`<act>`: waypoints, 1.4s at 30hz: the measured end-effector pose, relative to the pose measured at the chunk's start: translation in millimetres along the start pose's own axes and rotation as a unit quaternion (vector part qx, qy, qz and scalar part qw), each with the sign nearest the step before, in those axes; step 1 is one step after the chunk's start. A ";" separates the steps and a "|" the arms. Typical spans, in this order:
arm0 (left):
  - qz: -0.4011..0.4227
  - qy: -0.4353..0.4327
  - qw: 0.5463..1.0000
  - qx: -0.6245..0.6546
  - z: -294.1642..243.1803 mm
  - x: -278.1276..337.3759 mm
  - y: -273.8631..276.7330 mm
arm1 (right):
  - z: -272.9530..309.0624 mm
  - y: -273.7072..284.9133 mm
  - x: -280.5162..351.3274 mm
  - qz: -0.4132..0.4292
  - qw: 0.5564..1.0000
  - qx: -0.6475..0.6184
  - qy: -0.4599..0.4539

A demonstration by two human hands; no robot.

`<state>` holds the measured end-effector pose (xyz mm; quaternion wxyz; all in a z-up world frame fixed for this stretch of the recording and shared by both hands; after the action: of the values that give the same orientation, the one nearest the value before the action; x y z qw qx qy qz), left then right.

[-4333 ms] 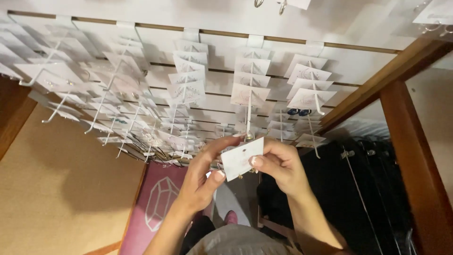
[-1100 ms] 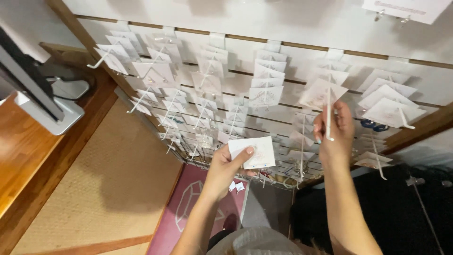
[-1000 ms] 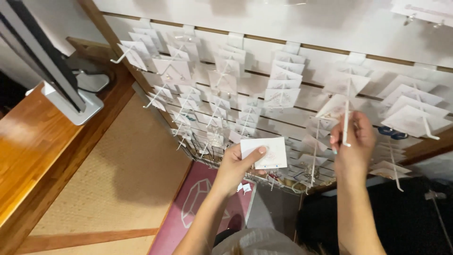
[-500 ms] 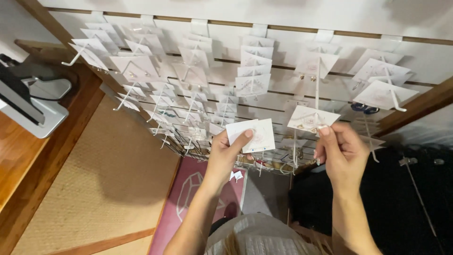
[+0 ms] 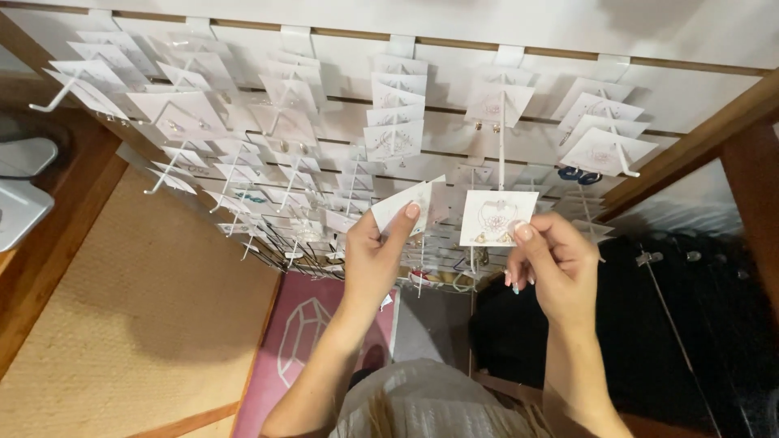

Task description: Selecting and examining earring cards from a retail display rack

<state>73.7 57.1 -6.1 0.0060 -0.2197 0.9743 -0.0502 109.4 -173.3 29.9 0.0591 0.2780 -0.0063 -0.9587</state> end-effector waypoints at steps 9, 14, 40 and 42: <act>0.046 0.003 0.996 0.074 -9.9 5.2 -9.8 | -33.9 6.4 11.4 0.031 0.985 -0.164 0.046; 0.076 0.040 0.985 0.150 -13.5 14.0 -10.9 | -25.5 -34.7 10.8 0.059 0.993 -0.103 0.009; 0.035 0.217 0.954 0.205 25.2 5.7 7.5 | -86.0 -29.6 -44.6 -0.088 0.970 -0.114 -0.194; 0.044 0.221 0.952 0.205 28.1 6.7 6.6 | -79.5 -34.7 -57.6 -0.081 0.974 -0.132 -0.165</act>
<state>65.7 57.5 -34.7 -0.1626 -0.1544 0.9285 -0.2959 196.3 -130.5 -8.2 0.0158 0.1054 0.1327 -0.9854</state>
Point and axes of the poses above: each hand's wrist, its own x-axis away from the middle knuckle, its own y-axis out of the back of the hand, z = x × y, the point moved 6 cm from there along -x, towards the middle knuckle, and after that the axes turned 9 degrees about y, right-handed, at the moved point
